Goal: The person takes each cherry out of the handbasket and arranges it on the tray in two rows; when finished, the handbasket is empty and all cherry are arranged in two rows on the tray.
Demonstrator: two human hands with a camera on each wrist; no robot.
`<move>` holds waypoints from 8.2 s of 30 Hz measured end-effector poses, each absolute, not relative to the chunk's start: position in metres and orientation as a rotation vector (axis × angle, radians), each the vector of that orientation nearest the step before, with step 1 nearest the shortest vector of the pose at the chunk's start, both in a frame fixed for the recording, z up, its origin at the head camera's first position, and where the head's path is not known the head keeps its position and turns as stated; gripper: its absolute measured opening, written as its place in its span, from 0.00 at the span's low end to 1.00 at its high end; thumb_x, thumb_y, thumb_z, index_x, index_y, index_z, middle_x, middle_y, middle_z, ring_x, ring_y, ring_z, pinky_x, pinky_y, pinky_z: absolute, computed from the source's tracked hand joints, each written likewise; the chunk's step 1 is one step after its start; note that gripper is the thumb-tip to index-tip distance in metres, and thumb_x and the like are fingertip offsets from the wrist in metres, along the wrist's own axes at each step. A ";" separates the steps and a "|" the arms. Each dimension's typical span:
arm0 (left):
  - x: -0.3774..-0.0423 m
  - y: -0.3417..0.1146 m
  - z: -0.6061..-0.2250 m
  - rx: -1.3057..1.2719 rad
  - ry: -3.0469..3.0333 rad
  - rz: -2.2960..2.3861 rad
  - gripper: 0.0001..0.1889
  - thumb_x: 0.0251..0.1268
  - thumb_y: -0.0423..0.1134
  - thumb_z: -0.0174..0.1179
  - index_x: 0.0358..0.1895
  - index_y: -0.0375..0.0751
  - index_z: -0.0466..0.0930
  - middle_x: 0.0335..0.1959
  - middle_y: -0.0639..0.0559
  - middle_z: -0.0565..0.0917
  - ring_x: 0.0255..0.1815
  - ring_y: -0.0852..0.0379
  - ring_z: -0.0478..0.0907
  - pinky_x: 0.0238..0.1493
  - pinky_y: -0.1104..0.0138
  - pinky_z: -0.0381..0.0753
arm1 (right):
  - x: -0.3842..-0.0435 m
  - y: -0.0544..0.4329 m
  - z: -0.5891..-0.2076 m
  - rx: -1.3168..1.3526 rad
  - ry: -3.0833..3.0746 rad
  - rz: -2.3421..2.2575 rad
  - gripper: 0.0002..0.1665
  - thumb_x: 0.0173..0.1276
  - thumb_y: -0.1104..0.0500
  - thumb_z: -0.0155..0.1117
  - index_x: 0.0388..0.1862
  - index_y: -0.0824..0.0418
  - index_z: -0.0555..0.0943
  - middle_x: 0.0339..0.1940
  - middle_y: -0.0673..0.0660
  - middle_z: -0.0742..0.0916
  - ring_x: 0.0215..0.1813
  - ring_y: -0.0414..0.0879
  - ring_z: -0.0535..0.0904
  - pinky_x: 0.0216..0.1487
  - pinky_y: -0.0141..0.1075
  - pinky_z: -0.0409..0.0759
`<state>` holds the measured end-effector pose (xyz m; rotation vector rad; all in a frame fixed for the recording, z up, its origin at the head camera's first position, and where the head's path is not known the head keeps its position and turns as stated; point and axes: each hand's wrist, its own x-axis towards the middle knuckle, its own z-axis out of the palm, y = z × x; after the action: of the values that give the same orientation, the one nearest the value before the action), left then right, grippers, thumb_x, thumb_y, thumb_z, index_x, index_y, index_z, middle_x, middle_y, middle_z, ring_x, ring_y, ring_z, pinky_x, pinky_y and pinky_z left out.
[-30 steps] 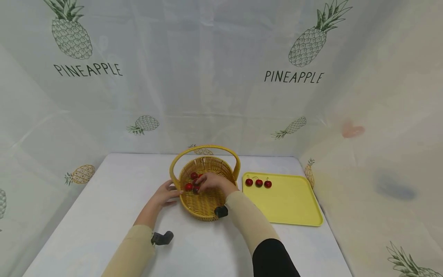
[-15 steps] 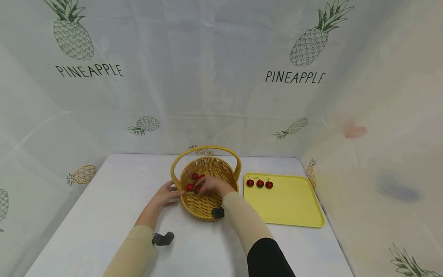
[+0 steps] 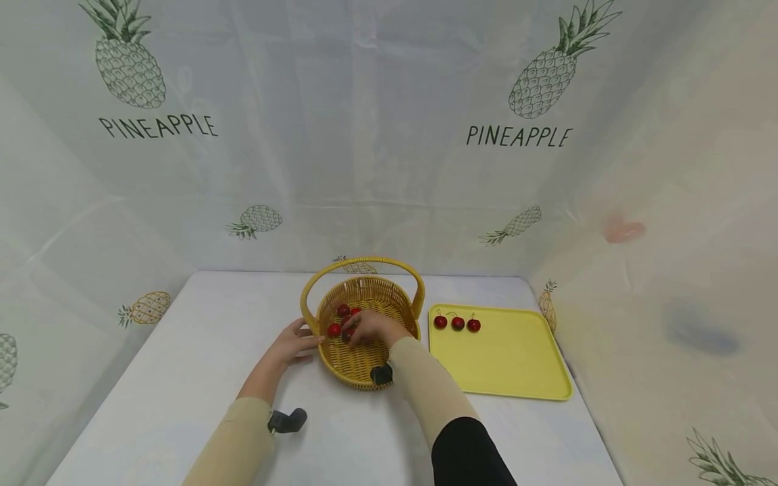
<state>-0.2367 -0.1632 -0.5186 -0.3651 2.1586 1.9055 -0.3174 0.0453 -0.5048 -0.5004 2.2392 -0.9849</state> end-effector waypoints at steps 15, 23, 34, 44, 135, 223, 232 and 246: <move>-0.235 -0.162 -0.516 -0.362 2.156 1.908 0.29 0.64 0.34 0.66 0.68 0.43 0.67 0.62 0.36 0.73 0.49 0.46 0.80 0.50 0.46 0.77 | -0.315 0.051 -0.500 -0.563 2.276 -0.947 0.22 0.58 0.66 0.74 0.53 0.61 0.84 0.34 0.52 0.83 0.34 0.42 0.73 0.36 0.35 0.74; -0.237 -0.162 -0.518 -0.363 2.162 1.905 0.30 0.63 0.34 0.66 0.68 0.42 0.67 0.60 0.36 0.74 0.49 0.46 0.80 0.51 0.45 0.77 | -0.307 0.058 -0.487 -0.548 2.297 -0.997 0.21 0.57 0.66 0.75 0.51 0.59 0.85 0.38 0.54 0.82 0.38 0.44 0.75 0.43 0.40 0.77; -0.236 -0.163 -0.516 -0.349 2.150 1.913 0.30 0.64 0.34 0.66 0.69 0.42 0.66 0.61 0.35 0.74 0.50 0.46 0.79 0.51 0.45 0.76 | -0.299 0.075 -0.476 -0.649 2.311 -1.006 0.20 0.58 0.67 0.73 0.51 0.60 0.85 0.44 0.50 0.83 0.46 0.45 0.75 0.47 0.39 0.77; -0.237 -0.163 -0.520 -0.348 2.152 1.913 0.29 0.63 0.35 0.66 0.67 0.43 0.68 0.60 0.37 0.75 0.48 0.46 0.80 0.50 0.47 0.78 | -0.289 0.096 -0.471 -0.686 2.320 -1.060 0.19 0.57 0.67 0.74 0.50 0.65 0.85 0.44 0.49 0.85 0.51 0.46 0.77 0.52 0.41 0.77; -0.240 -0.164 -0.520 -0.358 2.141 1.897 0.30 0.63 0.35 0.66 0.67 0.43 0.67 0.62 0.36 0.73 0.48 0.48 0.80 0.51 0.46 0.77 | -0.285 0.296 -0.497 0.030 2.626 -1.510 0.22 0.66 0.69 0.65 0.59 0.73 0.76 0.65 0.73 0.73 0.61 0.68 0.72 0.57 0.55 0.74; -0.239 -0.164 -0.521 -0.334 2.146 1.903 0.29 0.65 0.35 0.65 0.68 0.42 0.67 0.61 0.36 0.74 0.51 0.46 0.79 0.50 0.46 0.77 | -0.306 0.334 -0.531 0.044 2.785 -1.194 0.23 0.68 0.68 0.62 0.61 0.73 0.75 0.64 0.77 0.71 0.60 0.72 0.69 0.53 0.56 0.73; -0.240 -0.167 -0.523 -0.335 2.130 1.895 0.31 0.65 0.36 0.65 0.69 0.43 0.64 0.65 0.35 0.70 0.52 0.45 0.79 0.52 0.47 0.77 | -0.304 0.328 -0.523 -0.018 2.762 -1.251 0.24 0.70 0.67 0.60 0.63 0.71 0.74 0.64 0.75 0.72 0.55 0.67 0.75 0.44 0.47 0.79; -0.239 -0.165 -0.520 -0.326 2.130 1.912 0.31 0.65 0.34 0.64 0.70 0.43 0.64 0.64 0.34 0.71 0.48 0.49 0.80 0.52 0.45 0.75 | -0.292 0.297 -0.501 -0.138 2.671 -1.344 0.23 0.70 0.66 0.62 0.62 0.70 0.75 0.65 0.72 0.73 0.59 0.67 0.73 0.52 0.53 0.77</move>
<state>-0.2391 -0.1655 -0.5205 -0.3257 2.1299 1.9120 -0.2915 0.2969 -0.5011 -0.1382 2.6712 -1.3442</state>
